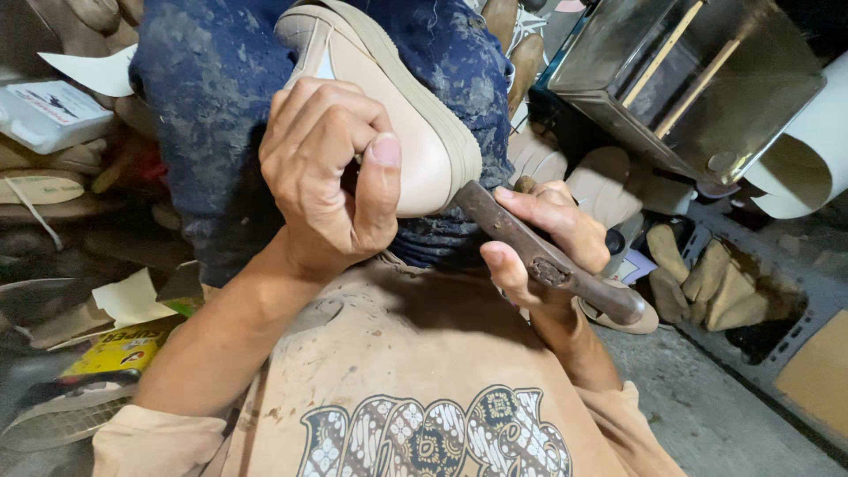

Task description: The person holds a beige slip-on shoe on their lap and uses a hammer to repeatedly strike the sole and heel areas. They rotate the shoe to access different sections, including the bottom tread, while continuing to hammer the edges.

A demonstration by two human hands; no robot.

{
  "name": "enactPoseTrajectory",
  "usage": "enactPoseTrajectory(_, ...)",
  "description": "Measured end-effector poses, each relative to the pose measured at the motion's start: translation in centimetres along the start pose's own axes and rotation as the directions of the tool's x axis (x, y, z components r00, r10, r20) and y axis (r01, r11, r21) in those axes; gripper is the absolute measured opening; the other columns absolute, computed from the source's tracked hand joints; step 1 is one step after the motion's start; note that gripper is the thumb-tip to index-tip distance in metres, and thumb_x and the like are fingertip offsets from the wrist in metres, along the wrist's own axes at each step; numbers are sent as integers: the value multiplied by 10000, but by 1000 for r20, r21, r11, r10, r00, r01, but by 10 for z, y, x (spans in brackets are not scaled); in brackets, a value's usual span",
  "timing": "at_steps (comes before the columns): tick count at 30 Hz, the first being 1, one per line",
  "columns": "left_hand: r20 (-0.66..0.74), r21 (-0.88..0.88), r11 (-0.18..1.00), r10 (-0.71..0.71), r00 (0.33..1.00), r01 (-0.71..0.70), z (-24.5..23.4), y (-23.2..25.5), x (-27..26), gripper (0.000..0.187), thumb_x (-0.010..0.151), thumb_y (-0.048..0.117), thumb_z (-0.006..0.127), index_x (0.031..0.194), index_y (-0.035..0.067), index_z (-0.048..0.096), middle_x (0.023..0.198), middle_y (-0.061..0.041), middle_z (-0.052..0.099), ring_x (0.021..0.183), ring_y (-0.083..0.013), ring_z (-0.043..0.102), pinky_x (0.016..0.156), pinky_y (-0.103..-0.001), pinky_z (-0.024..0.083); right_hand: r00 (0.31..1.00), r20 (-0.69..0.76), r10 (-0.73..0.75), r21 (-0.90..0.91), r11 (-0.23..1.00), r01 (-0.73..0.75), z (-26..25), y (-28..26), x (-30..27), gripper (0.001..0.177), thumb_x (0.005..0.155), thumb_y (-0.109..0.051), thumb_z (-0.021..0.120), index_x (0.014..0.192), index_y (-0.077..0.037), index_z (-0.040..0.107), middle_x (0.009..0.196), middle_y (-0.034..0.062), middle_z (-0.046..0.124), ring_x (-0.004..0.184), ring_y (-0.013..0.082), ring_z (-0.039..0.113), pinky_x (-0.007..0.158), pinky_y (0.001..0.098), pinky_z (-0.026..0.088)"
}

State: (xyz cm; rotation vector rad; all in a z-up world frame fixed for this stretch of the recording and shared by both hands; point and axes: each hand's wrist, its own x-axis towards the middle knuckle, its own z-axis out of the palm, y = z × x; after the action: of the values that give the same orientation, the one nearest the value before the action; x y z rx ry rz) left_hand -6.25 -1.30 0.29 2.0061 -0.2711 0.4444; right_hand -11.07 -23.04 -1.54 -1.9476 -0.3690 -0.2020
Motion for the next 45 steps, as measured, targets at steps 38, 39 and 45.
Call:
enactPoseTrajectory(38, 192, -839, -213, -977, -93, 501, 24, -23, 14, 323, 731, 48, 681, 1037, -37, 743, 971, -151, 773, 841, -276, 741, 778, -416, 632, 990, 125, -64, -112, 991, 78, 12, 11, 16, 362, 950, -305, 682, 1076, 34, 677, 729, 114, 618, 545, 213, 401, 623, 357, 319)
enactPoseTrajectory(39, 181, -839, -207, -978, -101, 503, 24, -22, 15, 302, 724, 38, 687, 1010, -34, 746, 959, -149, 773, 834, -279, 742, 767, -424, 637, 992, 116, -55, -117, 991, 68, 12, 11, 16, 364, 948, -315, 679, 1069, 28, 683, 643, 94, 531, 542, 210, 363, 625, 362, 284)
enactPoseTrajectory(45, 89, -796, -128, -991, -95, 591, 28, -25, 8, 210, 687, 82, 732, 872, -13, 762, 826, -97, 757, 726, -226, 719, 673, -378, 616, 974, 142, -178, -40, 982, 185, 12, 26, 27, 274, 936, -236, 699, 987, 33, 698, 641, 82, 612, 482, 190, 447, 571, 347, 326)
